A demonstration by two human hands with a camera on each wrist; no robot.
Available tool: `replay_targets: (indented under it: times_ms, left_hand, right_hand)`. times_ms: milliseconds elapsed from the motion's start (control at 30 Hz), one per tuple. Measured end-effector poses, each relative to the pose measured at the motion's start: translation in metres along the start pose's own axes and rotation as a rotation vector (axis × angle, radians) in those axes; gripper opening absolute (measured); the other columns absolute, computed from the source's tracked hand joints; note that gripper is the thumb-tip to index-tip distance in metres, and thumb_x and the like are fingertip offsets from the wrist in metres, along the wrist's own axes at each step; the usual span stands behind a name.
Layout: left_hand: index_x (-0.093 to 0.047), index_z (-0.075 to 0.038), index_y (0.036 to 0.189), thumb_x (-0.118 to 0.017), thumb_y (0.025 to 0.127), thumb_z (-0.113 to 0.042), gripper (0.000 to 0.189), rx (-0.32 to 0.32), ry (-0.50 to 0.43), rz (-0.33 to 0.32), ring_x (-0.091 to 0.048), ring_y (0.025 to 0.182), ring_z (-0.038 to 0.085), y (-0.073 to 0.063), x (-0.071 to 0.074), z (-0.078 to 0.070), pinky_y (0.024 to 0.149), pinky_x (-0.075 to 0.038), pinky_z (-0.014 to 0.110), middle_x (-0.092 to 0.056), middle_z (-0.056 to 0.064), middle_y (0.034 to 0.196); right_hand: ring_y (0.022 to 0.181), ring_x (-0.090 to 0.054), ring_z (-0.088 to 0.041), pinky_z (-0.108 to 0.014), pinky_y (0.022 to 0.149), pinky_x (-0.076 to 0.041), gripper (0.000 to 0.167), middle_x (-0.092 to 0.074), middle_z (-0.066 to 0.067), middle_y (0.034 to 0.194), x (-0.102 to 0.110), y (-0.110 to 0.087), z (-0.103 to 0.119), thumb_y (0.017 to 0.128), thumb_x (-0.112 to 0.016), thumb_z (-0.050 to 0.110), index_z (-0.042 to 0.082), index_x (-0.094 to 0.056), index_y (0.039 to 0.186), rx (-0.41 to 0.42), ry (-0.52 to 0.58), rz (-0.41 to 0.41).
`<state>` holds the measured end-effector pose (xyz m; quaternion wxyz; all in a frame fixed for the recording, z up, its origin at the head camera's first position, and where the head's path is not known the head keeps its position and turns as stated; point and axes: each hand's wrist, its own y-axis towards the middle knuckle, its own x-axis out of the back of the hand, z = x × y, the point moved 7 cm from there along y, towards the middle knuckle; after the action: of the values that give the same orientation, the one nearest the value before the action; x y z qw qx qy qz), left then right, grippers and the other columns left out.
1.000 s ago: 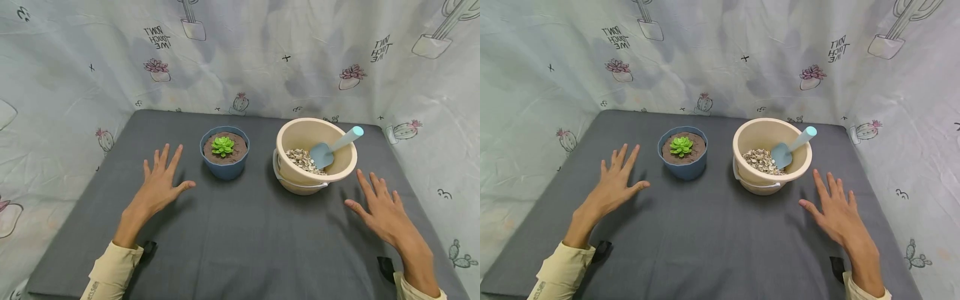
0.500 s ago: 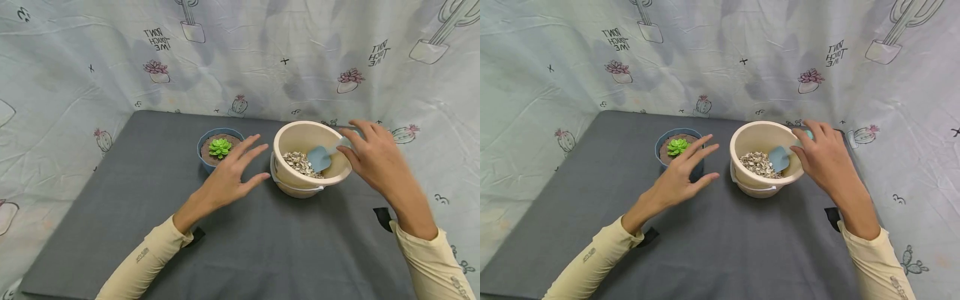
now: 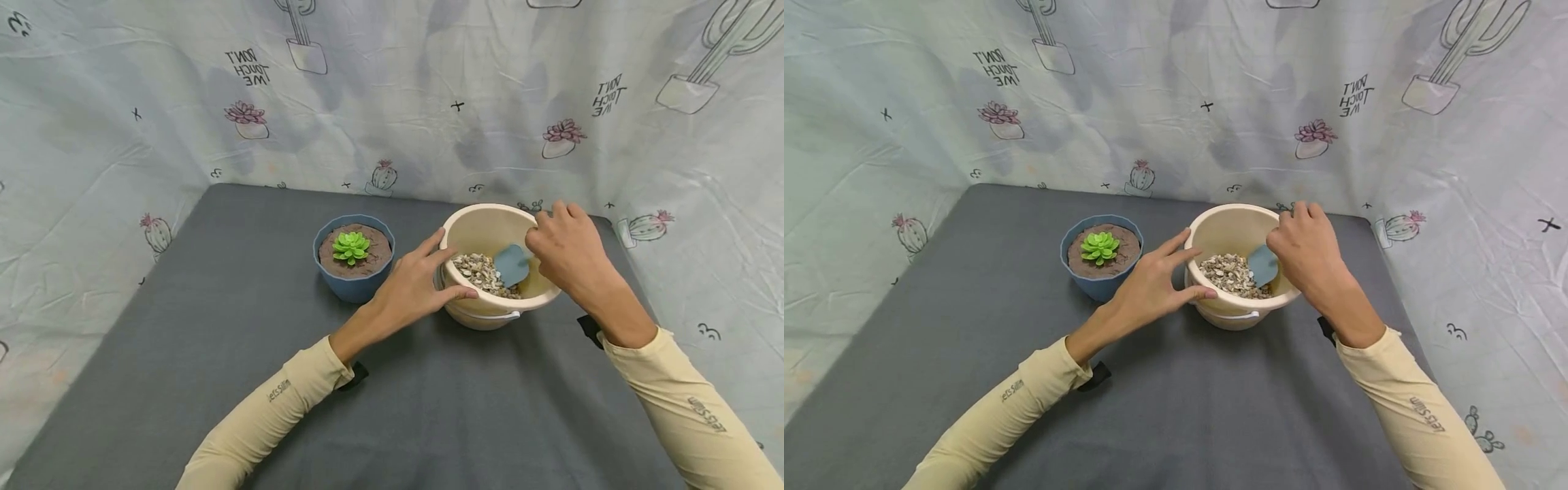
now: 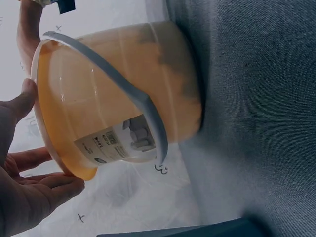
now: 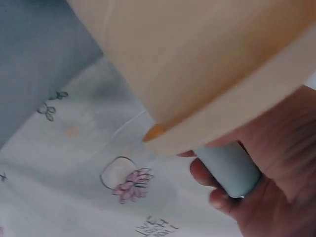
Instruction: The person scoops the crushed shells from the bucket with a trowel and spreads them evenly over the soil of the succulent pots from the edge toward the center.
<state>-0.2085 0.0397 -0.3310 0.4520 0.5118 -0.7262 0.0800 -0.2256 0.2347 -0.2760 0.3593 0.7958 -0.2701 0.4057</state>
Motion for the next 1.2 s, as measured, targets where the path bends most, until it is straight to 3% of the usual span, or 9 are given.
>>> replay_targets:
  times_ms: [133,200,333,567,667,867,1200]
  left_hand:
    - [-0.064,-0.009,0.144,-0.084,0.085,-0.050,0.074,-0.015,0.011,-0.004,-0.060,0.139,0.037,0.001,-0.002,-0.002,0.094,-0.062,0.045,-0.040,0.021,0.167]
    - [-0.065,-0.008,0.143,-0.084,0.085,-0.049,0.073,-0.024,0.011,-0.011,-0.060,0.139,0.037,0.001,-0.002,-0.002,0.093,-0.063,0.045,-0.041,0.021,0.166]
    - [-0.066,-0.007,0.141,-0.086,0.084,-0.047,0.073,-0.031,0.001,-0.034,-0.060,0.139,0.036,0.001,-0.001,-0.002,0.094,-0.062,0.046,-0.044,0.021,0.164]
    - [-0.066,-0.008,0.142,-0.086,0.085,-0.047,0.072,-0.057,-0.014,-0.051,-0.063,0.136,0.036,-0.003,-0.007,-0.002,0.082,-0.064,0.040,-0.044,0.022,0.163]
    - [-0.067,-0.007,0.141,-0.087,0.084,-0.046,0.072,-0.058,-0.021,-0.075,-0.061,0.138,0.036,-0.005,-0.006,-0.001,0.081,-0.063,0.040,-0.045,0.023,0.163]
    - [-0.067,-0.005,0.140,-0.088,0.082,-0.045,0.074,-0.063,-0.030,-0.104,-0.058,0.142,0.036,-0.004,-0.003,0.002,0.095,-0.062,0.045,-0.046,0.024,0.161]
    - [-0.065,-0.006,0.143,-0.087,0.083,-0.046,0.075,-0.076,-0.016,-0.105,-0.058,0.142,0.037,-0.004,-0.004,0.002,0.090,-0.064,0.044,-0.045,0.023,0.162]
  right_hand:
    - [0.067,-0.048,-0.036,-0.047,0.068,-0.037,0.023,-0.057,-0.014,0.067,-0.005,-0.004,-0.009,0.067,-0.087,0.004,0.007,-0.065,0.061,-0.058,0.038,0.064]
    - [0.069,-0.050,-0.037,-0.049,0.070,-0.036,0.016,-0.062,-0.014,0.071,-0.009,-0.004,-0.010,0.073,-0.089,0.011,0.007,-0.074,0.072,-0.093,0.091,0.100]
    - [0.072,-0.054,-0.037,-0.052,0.072,-0.038,0.016,-0.069,-0.011,0.079,-0.021,0.001,-0.002,0.081,-0.088,0.022,0.010,-0.081,0.087,-0.110,0.210,0.144]
    - [0.071,-0.053,-0.035,-0.053,0.078,-0.037,0.013,-0.071,-0.010,0.079,-0.035,-0.005,0.000,0.083,-0.087,0.021,0.010,-0.083,0.089,-0.194,0.304,0.180]
    - [0.072,-0.051,-0.034,-0.055,0.080,-0.035,0.013,-0.073,-0.010,0.082,-0.035,-0.007,-0.004,0.086,-0.084,0.022,0.010,-0.083,0.092,-0.231,0.352,0.165]
    - [0.072,-0.047,-0.031,-0.056,0.080,-0.034,0.012,-0.076,-0.011,0.088,-0.026,-0.011,-0.012,0.086,-0.083,0.018,0.010,-0.083,0.095,-0.278,0.401,0.083]
    - [0.071,-0.048,-0.032,-0.054,0.073,-0.031,0.019,-0.076,-0.011,0.089,-0.009,-0.029,-0.035,0.083,-0.086,0.016,0.006,-0.083,0.099,-0.371,0.459,-0.038]
